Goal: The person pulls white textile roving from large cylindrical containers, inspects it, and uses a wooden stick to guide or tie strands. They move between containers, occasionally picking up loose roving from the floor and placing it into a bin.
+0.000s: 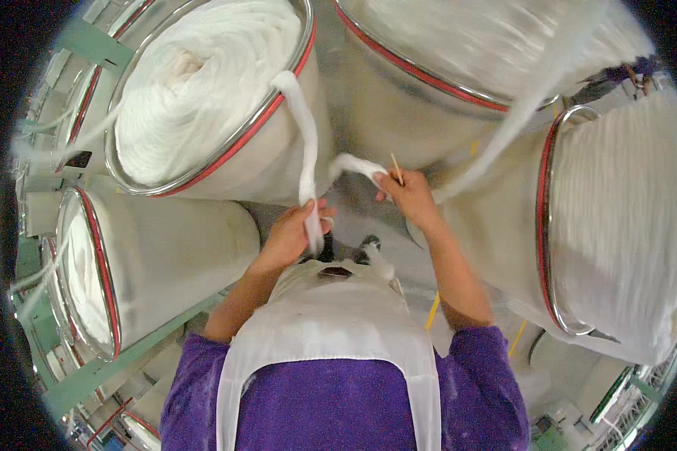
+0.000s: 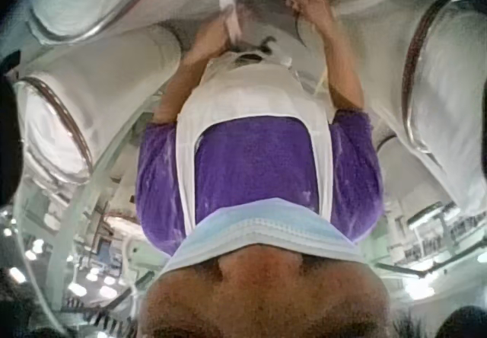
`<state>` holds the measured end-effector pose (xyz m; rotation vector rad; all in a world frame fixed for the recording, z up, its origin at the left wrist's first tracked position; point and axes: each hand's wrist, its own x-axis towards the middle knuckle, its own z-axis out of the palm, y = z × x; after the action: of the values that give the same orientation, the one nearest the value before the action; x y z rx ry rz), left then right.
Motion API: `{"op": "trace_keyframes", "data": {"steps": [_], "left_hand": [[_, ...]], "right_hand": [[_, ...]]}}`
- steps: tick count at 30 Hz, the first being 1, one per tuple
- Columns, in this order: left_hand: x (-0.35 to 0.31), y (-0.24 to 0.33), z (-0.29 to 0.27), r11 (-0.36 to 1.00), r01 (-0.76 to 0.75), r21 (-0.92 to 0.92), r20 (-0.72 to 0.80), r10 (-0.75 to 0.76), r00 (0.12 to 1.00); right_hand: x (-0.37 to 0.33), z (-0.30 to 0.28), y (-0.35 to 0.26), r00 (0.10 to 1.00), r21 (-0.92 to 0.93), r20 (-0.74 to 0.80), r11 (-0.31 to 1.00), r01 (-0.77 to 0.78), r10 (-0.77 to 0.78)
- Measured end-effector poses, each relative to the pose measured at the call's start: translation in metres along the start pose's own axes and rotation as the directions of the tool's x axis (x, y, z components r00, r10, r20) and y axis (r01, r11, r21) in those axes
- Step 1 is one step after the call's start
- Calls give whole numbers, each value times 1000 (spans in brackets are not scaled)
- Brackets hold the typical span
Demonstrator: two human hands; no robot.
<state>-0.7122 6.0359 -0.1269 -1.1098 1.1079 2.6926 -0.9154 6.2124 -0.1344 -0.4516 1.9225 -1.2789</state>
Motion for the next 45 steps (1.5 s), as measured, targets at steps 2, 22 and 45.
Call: {"op": "trace_keyframes", "data": {"steps": [2,22,45], "left_hand": [[16,3,20,980,-5,-197,162,37,986],[-11,38,83,979,-203,-29,343,200,918],[7,49,62,956,-239,-168,294,280,914]], "right_hand": [[-45,10,-42,983,5,-52,985,174,-174],[-78,21,-84,957,586,-261,767,260,-126],[-97,28,-106,956,154,-108,945,289,-274]]}}
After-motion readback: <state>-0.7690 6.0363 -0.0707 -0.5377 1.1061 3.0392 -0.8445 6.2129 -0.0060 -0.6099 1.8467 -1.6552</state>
